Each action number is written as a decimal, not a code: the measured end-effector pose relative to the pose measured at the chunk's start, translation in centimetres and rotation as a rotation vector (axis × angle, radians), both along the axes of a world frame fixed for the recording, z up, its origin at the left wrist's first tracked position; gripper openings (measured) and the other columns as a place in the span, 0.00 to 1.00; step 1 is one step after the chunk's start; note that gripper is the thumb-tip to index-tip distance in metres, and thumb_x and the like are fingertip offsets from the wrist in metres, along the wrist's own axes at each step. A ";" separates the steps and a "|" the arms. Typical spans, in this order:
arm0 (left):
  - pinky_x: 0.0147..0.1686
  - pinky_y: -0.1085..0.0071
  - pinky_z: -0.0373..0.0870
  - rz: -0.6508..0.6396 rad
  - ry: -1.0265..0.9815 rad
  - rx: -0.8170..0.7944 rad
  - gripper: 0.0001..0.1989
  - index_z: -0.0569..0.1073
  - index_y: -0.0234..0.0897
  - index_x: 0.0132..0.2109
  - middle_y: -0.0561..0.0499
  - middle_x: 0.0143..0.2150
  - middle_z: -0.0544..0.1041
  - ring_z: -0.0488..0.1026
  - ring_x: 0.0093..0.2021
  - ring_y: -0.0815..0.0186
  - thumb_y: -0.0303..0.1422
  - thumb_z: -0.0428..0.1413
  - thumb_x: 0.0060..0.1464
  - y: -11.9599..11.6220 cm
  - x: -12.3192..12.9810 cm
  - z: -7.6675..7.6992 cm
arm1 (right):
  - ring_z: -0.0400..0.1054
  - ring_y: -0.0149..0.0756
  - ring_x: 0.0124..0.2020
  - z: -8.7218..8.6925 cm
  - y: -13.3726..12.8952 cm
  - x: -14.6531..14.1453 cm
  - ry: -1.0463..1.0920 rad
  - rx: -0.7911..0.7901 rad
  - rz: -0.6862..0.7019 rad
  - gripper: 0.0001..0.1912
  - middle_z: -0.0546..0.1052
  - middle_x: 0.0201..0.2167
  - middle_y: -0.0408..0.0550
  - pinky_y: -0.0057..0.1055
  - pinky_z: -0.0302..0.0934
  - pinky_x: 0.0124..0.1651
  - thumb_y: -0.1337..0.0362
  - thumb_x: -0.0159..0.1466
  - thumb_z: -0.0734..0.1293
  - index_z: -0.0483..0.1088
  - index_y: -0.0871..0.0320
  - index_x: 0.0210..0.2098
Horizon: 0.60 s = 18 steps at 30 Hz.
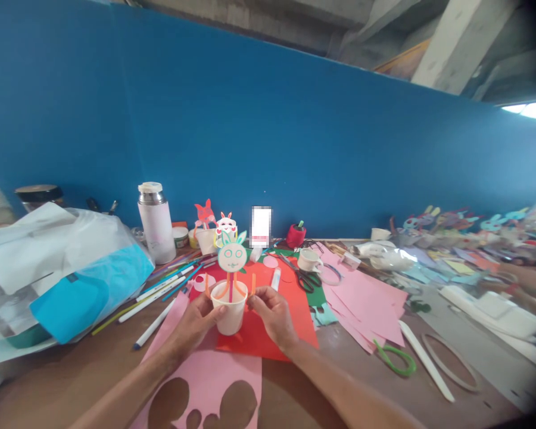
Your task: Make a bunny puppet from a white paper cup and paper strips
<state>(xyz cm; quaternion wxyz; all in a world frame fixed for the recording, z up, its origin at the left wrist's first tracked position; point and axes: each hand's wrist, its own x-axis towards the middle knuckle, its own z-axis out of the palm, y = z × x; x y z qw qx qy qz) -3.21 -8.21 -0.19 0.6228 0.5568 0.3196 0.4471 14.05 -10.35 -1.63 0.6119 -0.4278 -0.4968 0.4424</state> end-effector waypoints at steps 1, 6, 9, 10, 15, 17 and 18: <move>0.47 0.65 0.65 -0.005 0.006 0.005 0.25 0.65 0.36 0.53 0.45 0.51 0.72 0.66 0.51 0.54 0.35 0.57 0.46 0.0 0.0 0.0 | 0.64 0.29 0.26 0.0 0.0 -0.1 0.004 0.000 -0.003 0.08 0.71 0.22 0.42 0.26 0.59 0.31 0.60 0.54 0.66 0.66 0.59 0.27; 0.48 0.64 0.65 -0.038 0.012 0.033 0.25 0.64 0.35 0.54 0.45 0.52 0.71 0.65 0.52 0.54 0.34 0.56 0.47 0.0 0.1 0.0 | 0.65 0.29 0.25 0.0 -0.1 -0.3 0.028 0.005 -0.010 0.08 0.71 0.22 0.42 0.26 0.60 0.32 0.60 0.54 0.66 0.65 0.59 0.27; 0.48 0.63 0.64 -0.035 0.016 0.041 0.26 0.63 0.35 0.55 0.44 0.52 0.70 0.65 0.52 0.54 0.34 0.55 0.48 0.1 0.1 -0.1 | 0.65 0.29 0.26 -0.1 -0.1 -0.3 0.036 -0.001 -0.015 0.08 0.71 0.22 0.41 0.27 0.61 0.32 0.60 0.54 0.66 0.65 0.59 0.27; 0.48 0.63 0.64 -0.037 0.016 0.035 0.26 0.63 0.35 0.55 0.45 0.52 0.70 0.66 0.52 0.55 0.34 0.56 0.48 0.2 0.0 -0.2 | 0.65 0.29 0.26 -0.1 -0.1 -0.3 0.042 -0.003 -0.012 0.08 0.71 0.23 0.41 0.27 0.61 0.32 0.60 0.54 0.66 0.65 0.59 0.27; 0.49 0.62 0.64 -0.016 0.000 0.020 0.26 0.64 0.36 0.54 0.44 0.52 0.70 0.66 0.52 0.54 0.34 0.57 0.47 0.5 -0.2 -0.8 | 0.64 0.28 0.25 -0.3 0.0 -0.2 0.064 -0.017 0.007 0.08 0.70 0.22 0.41 0.26 0.59 0.31 0.60 0.54 0.66 0.65 0.58 0.28; 0.49 0.62 0.63 -0.012 -0.016 0.028 0.26 0.64 0.36 0.54 0.43 0.52 0.70 0.65 0.53 0.54 0.34 0.57 0.47 0.5 -0.2 -0.9 | 0.65 0.28 0.26 -0.2 0.0 -0.2 0.062 -0.012 0.029 0.08 0.71 0.24 0.41 0.26 0.59 0.32 0.60 0.55 0.65 0.66 0.58 0.29; 0.49 0.61 0.63 -0.013 -0.024 0.031 0.26 0.64 0.36 0.54 0.43 0.53 0.70 0.64 0.53 0.53 0.33 0.57 0.46 0.5 -0.2 -0.8 | 0.65 0.29 0.27 -0.2 -0.1 -0.2 0.063 -0.003 0.048 0.08 0.71 0.25 0.42 0.26 0.59 0.33 0.60 0.55 0.65 0.66 0.58 0.30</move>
